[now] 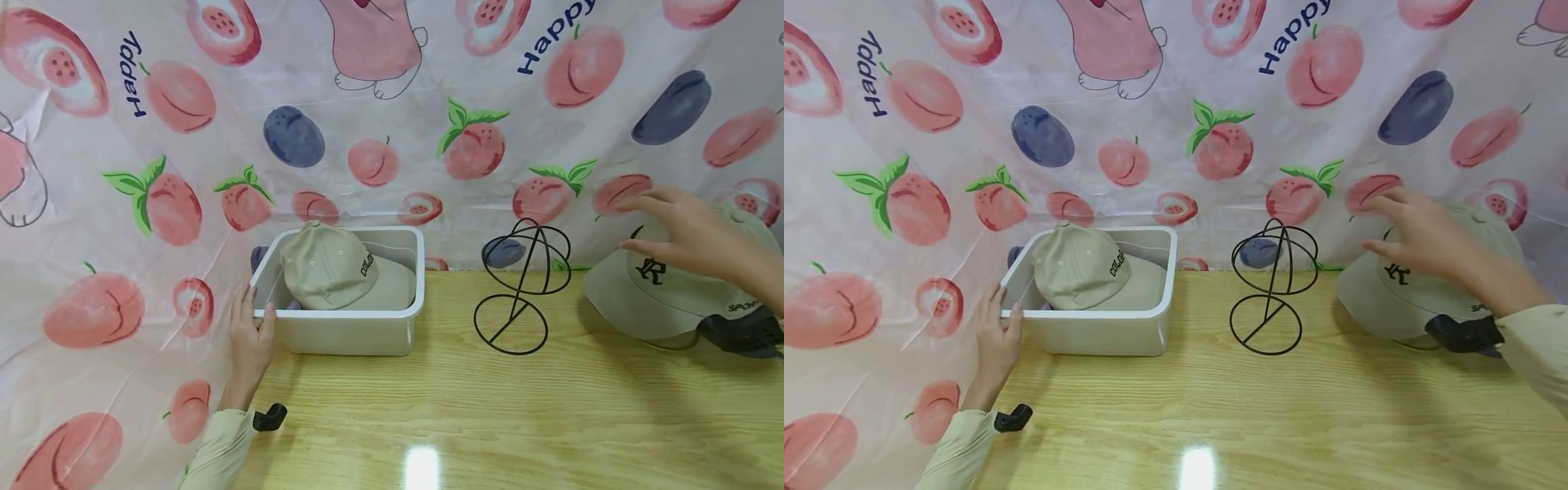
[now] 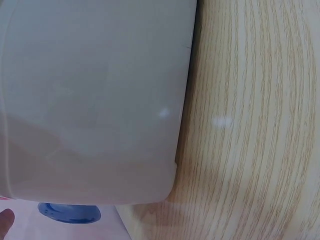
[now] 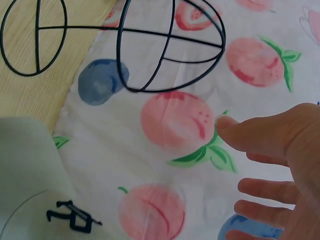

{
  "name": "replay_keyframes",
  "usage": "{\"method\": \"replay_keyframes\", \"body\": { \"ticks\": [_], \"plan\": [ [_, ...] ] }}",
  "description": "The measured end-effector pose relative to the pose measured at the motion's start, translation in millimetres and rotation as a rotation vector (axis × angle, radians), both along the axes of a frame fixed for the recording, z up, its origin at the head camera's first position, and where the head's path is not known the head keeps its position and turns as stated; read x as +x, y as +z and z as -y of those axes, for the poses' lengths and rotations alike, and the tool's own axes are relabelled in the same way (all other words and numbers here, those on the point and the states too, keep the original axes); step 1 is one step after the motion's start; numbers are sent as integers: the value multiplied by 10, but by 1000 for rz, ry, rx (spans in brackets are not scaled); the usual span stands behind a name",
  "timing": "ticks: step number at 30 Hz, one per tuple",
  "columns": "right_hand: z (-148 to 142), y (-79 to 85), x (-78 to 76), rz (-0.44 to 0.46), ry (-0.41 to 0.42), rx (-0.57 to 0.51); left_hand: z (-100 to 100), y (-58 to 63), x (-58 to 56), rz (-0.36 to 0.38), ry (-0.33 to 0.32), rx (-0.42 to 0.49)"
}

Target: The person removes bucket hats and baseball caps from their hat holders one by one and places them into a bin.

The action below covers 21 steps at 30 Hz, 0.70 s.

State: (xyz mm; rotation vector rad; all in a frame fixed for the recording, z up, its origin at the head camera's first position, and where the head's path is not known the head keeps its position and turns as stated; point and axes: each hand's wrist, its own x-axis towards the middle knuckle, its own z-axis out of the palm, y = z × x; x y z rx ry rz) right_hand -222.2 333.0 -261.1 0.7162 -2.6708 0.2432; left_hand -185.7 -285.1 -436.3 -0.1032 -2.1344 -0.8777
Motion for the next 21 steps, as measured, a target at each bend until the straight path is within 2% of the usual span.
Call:
{"method": "replay_keyframes", "body": {
  "ticks": [9, 16, 21],
  "plan": [
    [-220, -65, -42, 18, -73, 11, 3, -1, 6, -8, 5, 1],
    [-385, -121, -81, 35, -169, 78, 4, -12, 8, 1, 13, 4],
    [-509, -177, -103, 32, -228, 83, 1, -12, 11, -6, 8, 4]
  ]
}}
